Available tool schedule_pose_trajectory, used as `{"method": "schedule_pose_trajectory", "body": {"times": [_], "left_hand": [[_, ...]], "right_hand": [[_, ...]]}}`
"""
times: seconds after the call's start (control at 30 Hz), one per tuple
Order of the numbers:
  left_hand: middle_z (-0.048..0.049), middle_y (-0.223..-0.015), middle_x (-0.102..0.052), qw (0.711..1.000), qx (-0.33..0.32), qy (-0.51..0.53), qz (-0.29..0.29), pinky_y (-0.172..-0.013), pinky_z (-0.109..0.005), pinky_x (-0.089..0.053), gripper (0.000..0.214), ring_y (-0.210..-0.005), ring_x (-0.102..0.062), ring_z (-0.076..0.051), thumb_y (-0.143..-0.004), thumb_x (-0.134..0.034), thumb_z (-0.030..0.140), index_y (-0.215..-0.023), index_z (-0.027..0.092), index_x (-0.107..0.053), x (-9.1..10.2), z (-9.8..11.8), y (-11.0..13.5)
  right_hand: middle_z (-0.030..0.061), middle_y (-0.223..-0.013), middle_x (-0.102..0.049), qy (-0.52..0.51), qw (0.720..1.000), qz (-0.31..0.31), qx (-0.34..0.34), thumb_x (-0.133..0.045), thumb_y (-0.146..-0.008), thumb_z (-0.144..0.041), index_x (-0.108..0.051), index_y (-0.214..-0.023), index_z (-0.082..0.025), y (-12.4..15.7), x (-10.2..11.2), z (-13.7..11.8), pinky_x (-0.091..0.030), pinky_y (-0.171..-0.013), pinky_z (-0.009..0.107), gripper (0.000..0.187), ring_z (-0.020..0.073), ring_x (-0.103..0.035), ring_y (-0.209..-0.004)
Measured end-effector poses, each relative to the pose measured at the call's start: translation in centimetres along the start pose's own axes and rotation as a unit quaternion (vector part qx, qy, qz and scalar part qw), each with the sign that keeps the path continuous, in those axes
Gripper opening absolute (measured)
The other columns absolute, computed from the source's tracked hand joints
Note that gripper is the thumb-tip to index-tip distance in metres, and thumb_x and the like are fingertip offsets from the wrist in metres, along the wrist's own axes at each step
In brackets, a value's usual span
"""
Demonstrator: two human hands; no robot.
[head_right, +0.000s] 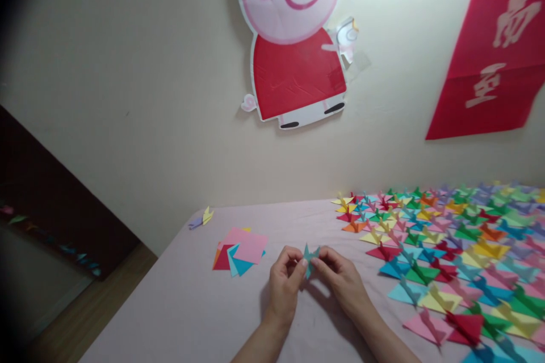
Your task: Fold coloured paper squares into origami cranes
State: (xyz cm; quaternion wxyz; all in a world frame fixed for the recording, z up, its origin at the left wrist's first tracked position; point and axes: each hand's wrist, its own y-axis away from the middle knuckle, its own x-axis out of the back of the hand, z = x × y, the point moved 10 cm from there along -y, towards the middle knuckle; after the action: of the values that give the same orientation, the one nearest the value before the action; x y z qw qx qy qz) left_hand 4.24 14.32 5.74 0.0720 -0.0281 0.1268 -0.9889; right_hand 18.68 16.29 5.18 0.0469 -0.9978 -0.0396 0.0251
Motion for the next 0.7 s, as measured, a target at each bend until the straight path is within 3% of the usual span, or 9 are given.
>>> {"method": "schedule_pose_trajectory", "body": {"times": [0.3,0.43,0.7], "left_hand": [[0.0012,-0.076,-0.053,1.0,0.008,-0.015,-0.012,-0.067,-0.026,-0.039,0.024,-0.071,-0.046,-0.015,-0.083,-0.065,0.041,-0.077,0.019,-0.056,-0.43,-0.24,-0.26],[0.0011,-0.075,-0.051,1.0,0.005,-0.024,-0.007,-0.066,-0.026,-0.038,0.025,-0.071,-0.046,-0.015,-0.083,-0.063,0.039,-0.073,0.019,-0.054,-0.1,-0.36,-0.44],[0.0034,-0.073,-0.048,0.997,0.009,-0.063,-0.039,-0.063,-0.024,-0.036,0.024,-0.068,-0.044,-0.014,-0.083,-0.064,0.039,-0.072,0.02,-0.053,-0.85,-0.41,-0.32]], "right_hand": [[-0.0019,-0.058,-0.055,0.038,0.999,-0.002,-0.003,-0.074,-0.064,-0.067,-0.061,-0.06,-0.019,-0.04,0.65,-0.19,-0.04,-0.057,0.027,0.05,0.015,-0.048,-0.059],[0.0001,-0.065,-0.062,0.02,0.999,-0.025,0.007,-0.072,-0.069,-0.064,-0.067,-0.067,-0.019,-0.12,0.11,-0.46,-0.046,-0.064,0.031,0.045,0.0183,-0.055,-0.066],[-0.0009,-0.061,-0.059,0.043,0.999,0.001,0.009,-0.075,-0.065,-0.064,-0.065,-0.062,-0.019,-0.16,0.88,-0.51,-0.044,-0.059,0.029,0.046,0.0166,-0.053,-0.061]]}}
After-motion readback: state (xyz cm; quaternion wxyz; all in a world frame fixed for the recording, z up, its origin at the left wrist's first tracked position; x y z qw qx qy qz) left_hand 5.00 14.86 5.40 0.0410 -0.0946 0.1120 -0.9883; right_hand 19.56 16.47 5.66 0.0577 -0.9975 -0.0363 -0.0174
